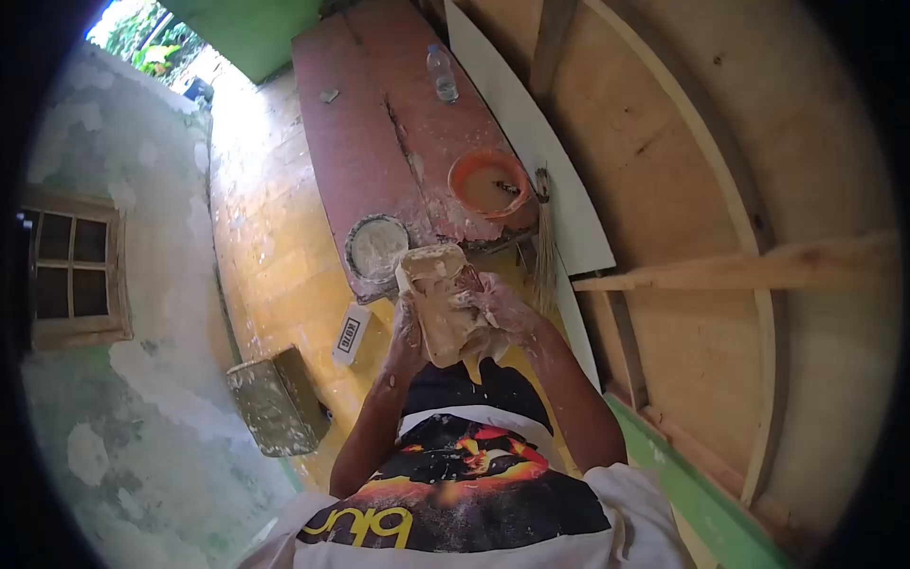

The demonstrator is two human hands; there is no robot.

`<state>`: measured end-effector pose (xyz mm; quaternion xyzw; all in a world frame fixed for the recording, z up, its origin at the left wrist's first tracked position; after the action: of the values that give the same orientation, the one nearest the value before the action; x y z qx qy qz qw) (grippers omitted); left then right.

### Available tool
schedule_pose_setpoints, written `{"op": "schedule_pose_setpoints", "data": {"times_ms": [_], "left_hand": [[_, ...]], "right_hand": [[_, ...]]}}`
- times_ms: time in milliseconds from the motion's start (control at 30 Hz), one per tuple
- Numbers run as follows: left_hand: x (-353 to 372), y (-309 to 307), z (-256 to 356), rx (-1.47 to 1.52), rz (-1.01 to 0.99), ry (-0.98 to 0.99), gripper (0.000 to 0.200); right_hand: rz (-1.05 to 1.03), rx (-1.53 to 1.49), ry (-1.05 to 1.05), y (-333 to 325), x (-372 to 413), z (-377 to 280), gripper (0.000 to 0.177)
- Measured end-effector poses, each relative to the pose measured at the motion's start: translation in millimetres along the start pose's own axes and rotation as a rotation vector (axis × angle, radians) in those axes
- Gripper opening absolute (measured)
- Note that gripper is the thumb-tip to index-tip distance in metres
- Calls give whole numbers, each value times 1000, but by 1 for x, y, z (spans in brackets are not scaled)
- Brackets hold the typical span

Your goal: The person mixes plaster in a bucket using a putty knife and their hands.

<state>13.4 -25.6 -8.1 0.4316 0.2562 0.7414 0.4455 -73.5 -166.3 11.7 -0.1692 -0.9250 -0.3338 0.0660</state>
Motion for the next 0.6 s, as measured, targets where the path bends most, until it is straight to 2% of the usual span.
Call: {"op": "schedule_pose_setpoints", "data": {"times_ms": [67, 133, 167, 200, 233, 300, 433, 500, 533, 567, 600], "left_hand": [[-7, 3, 2, 54, 71, 61, 67], [-77, 22, 25, 97, -57, 116, 65], [-85, 23, 32, 123, -61, 93, 62], [-73, 15, 17, 151, 38, 27, 62], [-119, 11, 17, 183, 20, 39, 61], [-148, -1, 26, 210, 31, 29, 59], [-214, -26, 47, 186, 68, 11, 53], [-241, -36, 57, 148, 97, -64, 53], [-247, -37, 58, 219, 110, -82, 51], [-260, -47, 59, 217, 104, -80, 51], [-276, -68, 54, 230, 130, -89, 52]], "right_hand": [[-26, -48, -1, -12, -12, 2, 47], [1, 68, -82, -40, -53, -51, 41], [54, 55, -96, -42, -61, -55, 36], [90, -23, -9, -44, -51, -35, 36], [80, -8, -45, -74, -78, -47, 36], [80, -25, -68, -89, -105, -49, 36], [83, -72, -48, -135, -148, -64, 49], [264, -145, -94, -162, -166, -71, 46], [276, 4, -36, -170, -180, -75, 43], [276, 9, -42, -176, -193, -79, 43], [404, 98, -97, -181, -202, -83, 41]]}}
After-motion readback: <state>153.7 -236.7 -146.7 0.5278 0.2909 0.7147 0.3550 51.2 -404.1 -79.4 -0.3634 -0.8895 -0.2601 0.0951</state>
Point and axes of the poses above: each hand's wrist, its own x-axis away from the middle knuckle, its own y-axis out of the palm, z = x × y, the point moved 3 cm from there along -x, towards the middle knuckle, and after that the axes turned 15 degrees about -y, right-handed, at the moved point
